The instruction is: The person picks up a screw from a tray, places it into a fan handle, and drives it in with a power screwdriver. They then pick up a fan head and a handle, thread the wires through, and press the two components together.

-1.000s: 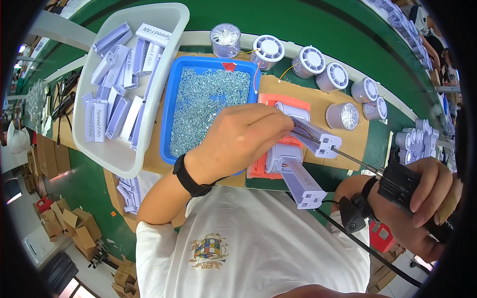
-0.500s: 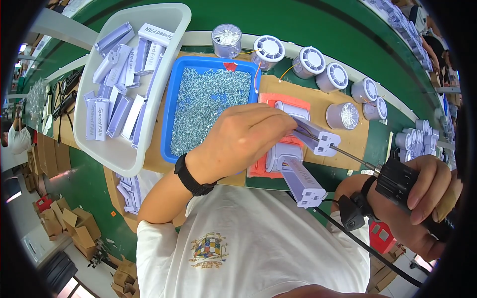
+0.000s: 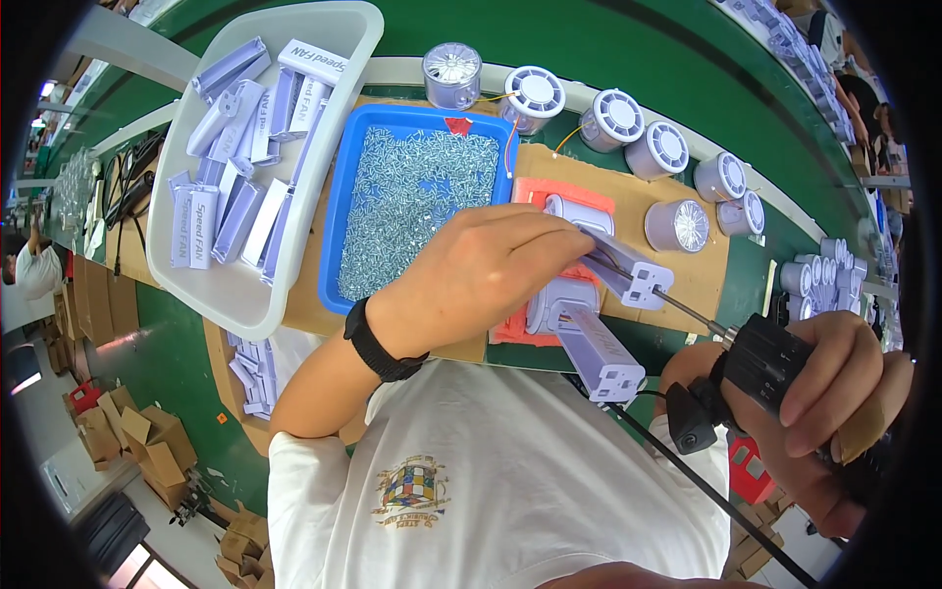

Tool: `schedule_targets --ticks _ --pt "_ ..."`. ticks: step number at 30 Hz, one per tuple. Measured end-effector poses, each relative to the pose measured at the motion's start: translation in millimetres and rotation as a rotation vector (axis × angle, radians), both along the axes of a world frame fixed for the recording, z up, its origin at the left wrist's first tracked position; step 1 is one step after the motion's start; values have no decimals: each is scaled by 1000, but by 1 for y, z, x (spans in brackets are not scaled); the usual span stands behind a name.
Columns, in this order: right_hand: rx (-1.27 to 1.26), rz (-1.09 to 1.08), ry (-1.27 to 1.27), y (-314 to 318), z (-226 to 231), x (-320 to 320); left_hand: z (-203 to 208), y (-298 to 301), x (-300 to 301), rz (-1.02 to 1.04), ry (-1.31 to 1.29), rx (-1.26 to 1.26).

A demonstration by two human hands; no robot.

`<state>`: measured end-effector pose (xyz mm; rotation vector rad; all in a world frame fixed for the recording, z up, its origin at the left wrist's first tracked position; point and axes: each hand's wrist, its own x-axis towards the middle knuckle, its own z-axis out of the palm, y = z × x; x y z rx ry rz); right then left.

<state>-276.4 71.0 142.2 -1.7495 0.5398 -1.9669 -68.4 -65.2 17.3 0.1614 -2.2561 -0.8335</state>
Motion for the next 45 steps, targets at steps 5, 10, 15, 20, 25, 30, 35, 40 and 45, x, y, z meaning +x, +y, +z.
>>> schedule_targets --ticks 5,10,15,20,25,30,35,40,45 --pt "37 -98 41 -5 -3 12 -1 5 2 44 -84 16" --pt "65 -122 80 -5 -7 12 -2 5 3 42 -125 56" --pt "78 -120 66 -6 -4 13 -5 4 3 43 -118 54" --pt "88 -120 107 -5 -4 11 -5 5 3 50 -130 65" --pt "85 -115 144 -7 -4 10 -5 4 3 51 -135 69" --pt "70 -83 119 -14 -6 19 -8 4 -1 105 -126 100" --pt "56 -24 74 -22 -10 32 -9 3 -1 138 -245 110" --pt "53 7 191 -19 -9 31 -9 12 0 180 -317 61" --pt "-50 -104 104 -13 -13 37 -10 14 -2 149 -267 13"
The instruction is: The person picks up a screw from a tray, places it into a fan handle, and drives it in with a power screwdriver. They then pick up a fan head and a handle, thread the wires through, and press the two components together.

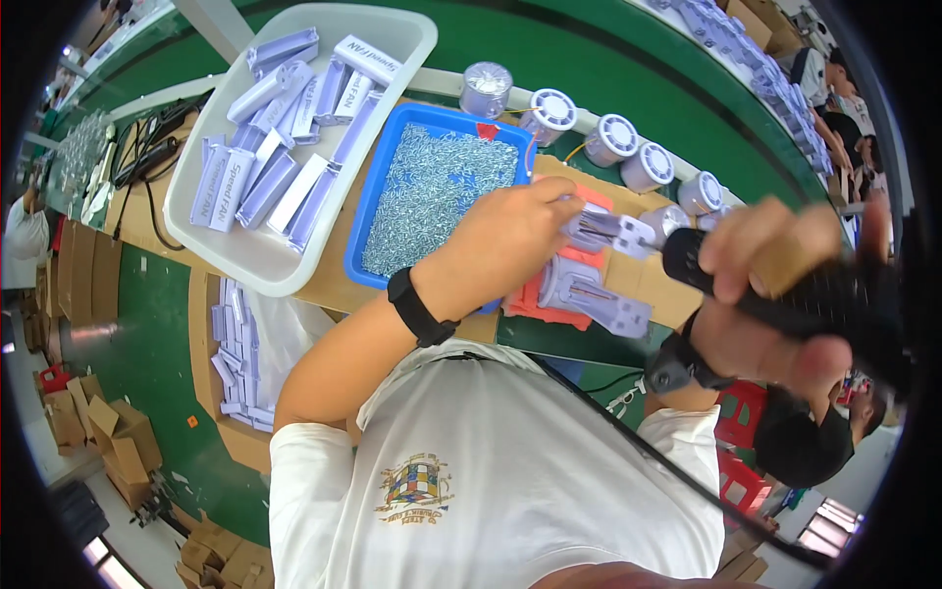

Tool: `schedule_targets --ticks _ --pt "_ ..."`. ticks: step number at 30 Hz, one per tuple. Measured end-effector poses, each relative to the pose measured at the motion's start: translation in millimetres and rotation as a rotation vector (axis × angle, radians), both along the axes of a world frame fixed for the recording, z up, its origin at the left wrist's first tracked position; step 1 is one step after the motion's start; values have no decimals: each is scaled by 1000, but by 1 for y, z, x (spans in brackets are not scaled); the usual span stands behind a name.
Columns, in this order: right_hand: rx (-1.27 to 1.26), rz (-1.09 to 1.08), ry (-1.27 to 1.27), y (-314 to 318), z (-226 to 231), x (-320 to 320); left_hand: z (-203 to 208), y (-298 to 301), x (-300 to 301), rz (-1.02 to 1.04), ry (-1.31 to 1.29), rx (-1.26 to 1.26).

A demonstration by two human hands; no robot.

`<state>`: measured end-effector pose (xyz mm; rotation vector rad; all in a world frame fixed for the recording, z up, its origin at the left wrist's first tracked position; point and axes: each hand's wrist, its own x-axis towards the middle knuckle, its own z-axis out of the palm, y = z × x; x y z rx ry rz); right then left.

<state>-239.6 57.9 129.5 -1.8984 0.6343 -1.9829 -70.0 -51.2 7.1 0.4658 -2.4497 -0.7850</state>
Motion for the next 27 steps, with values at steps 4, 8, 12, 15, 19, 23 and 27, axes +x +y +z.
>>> schedule_targets --ticks 4,8,12,15,19,23,27 --pt "-152 1 -94 53 39 -27 2 -5 4 7 -8 34" --pt "-312 1 -180 115 67 -43 5 -7 3 -17 53 39" --pt "-207 -1162 270 170 42 -67 26 3 22 0 70 -8" --pt "418 -1313 486 195 -6 -85 33 20 42 44 44 105" --pt "454 -1094 763 182 -90 -134 22 35 60 67 52 47" --pt "824 -1079 800 190 -126 -156 11 44 58 82 39 -33" --pt "906 -1012 906 184 -121 -157 3 50 50 53 36 -41"
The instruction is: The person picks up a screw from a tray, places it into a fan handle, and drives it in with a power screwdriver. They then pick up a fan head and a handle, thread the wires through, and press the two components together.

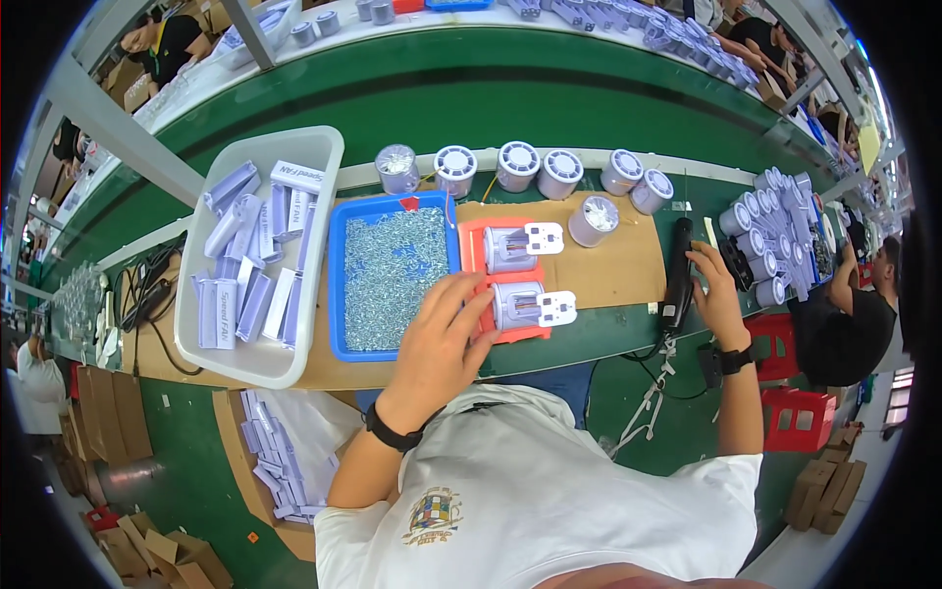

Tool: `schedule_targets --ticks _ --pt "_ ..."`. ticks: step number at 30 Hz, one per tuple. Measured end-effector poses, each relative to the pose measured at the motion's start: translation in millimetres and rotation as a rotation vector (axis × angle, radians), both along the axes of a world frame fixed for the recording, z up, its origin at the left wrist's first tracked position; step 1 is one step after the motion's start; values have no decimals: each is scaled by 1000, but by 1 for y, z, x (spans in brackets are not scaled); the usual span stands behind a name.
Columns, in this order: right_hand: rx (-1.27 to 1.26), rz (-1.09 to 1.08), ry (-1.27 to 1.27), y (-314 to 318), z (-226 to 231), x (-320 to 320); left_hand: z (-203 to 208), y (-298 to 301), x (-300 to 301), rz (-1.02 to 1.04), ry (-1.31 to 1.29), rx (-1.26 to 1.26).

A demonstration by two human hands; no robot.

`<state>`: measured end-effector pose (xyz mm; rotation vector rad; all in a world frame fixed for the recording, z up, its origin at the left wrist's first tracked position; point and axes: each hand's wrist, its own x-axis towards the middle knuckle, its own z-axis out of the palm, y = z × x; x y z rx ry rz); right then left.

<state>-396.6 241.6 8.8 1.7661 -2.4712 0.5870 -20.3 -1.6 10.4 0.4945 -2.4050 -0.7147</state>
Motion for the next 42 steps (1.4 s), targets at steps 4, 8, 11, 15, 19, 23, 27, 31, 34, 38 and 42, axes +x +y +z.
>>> schedule_targets --ticks 4,8,11,15,19,23,27,31,34,38,42 --pt "202 53 -21 -16 49 11 -10 -2 -1 -22 35 36" --pt "-7 538 94 -98 125 97 -9 -3 2 -22 32 46" --pt "-102 964 229 -162 137 143 -7 -4 3 -28 67 78" --pt "60 1172 262 -196 115 128 -12 -6 0 -54 77 56" --pt "95 1205 243 -205 130 132 -17 -9 3 -71 60 86" --pt "-23 801 76 -228 190 108 -10 -4 7 -18 11 60" --pt "-113 427 16 -305 203 50 21 -2 21 43 -21 -87" --pt "-169 175 197 -388 120 -34 61 -37 84 299 -84 -66" --pt "-199 94 291 -418 46 -50 84 -84 129 544 -209 -59" --pt "-17 105 325 -418 0 -22 75 -128 158 537 -429 -54" --pt "215 198 214 -390 15 2 64 -170 149 562 -619 -104"
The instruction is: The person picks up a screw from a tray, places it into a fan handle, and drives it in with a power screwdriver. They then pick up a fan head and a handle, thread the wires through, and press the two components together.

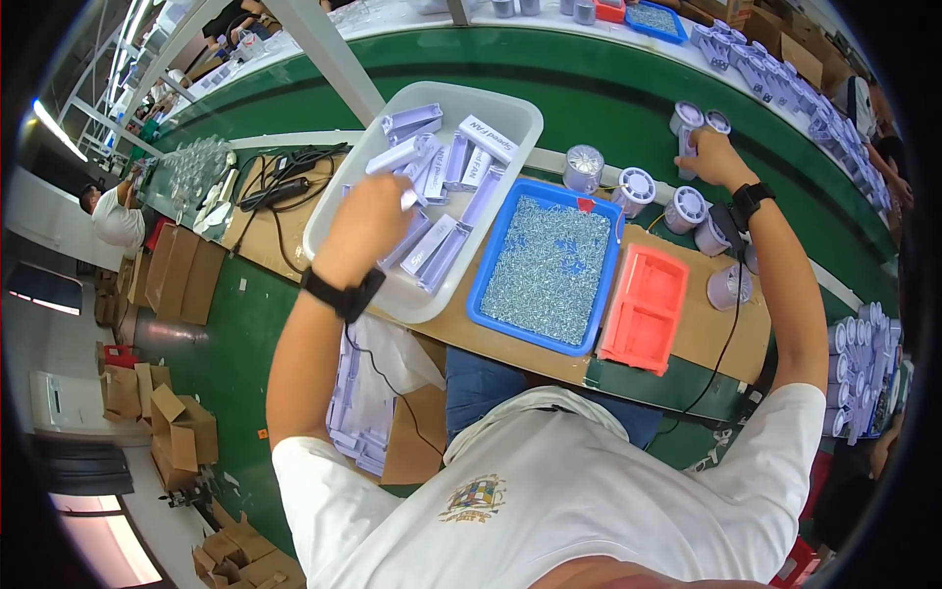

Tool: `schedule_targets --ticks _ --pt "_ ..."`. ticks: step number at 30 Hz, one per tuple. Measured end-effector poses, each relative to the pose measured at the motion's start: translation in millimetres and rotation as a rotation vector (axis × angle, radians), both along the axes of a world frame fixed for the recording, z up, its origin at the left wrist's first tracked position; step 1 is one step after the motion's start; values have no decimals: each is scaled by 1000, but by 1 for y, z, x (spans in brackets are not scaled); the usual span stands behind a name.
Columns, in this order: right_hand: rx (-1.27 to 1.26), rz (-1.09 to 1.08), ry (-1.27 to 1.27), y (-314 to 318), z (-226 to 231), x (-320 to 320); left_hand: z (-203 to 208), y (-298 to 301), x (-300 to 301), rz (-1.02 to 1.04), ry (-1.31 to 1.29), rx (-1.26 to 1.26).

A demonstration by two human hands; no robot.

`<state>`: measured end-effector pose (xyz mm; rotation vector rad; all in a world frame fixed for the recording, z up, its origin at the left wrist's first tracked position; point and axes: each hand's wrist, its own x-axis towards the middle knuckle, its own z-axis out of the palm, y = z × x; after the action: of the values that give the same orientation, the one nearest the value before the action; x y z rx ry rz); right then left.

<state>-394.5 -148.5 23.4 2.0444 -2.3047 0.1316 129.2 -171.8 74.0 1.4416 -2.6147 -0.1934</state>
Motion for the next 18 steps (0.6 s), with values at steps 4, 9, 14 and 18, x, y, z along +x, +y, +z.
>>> schedule_targets --ticks 4,9,14,18 --pt "-202 114 -176 43 52 30 -6 -53 -11 82 -41 -285" --pt "-506 333 -263 139 110 89 19 -46 -15 148 -175 -190" --pt "-208 335 -733 238 117 148 62 63 -66 -246 104 -630" --pt "-76 168 -1505 281 71 189 40 159 -141 -885 302 -523"
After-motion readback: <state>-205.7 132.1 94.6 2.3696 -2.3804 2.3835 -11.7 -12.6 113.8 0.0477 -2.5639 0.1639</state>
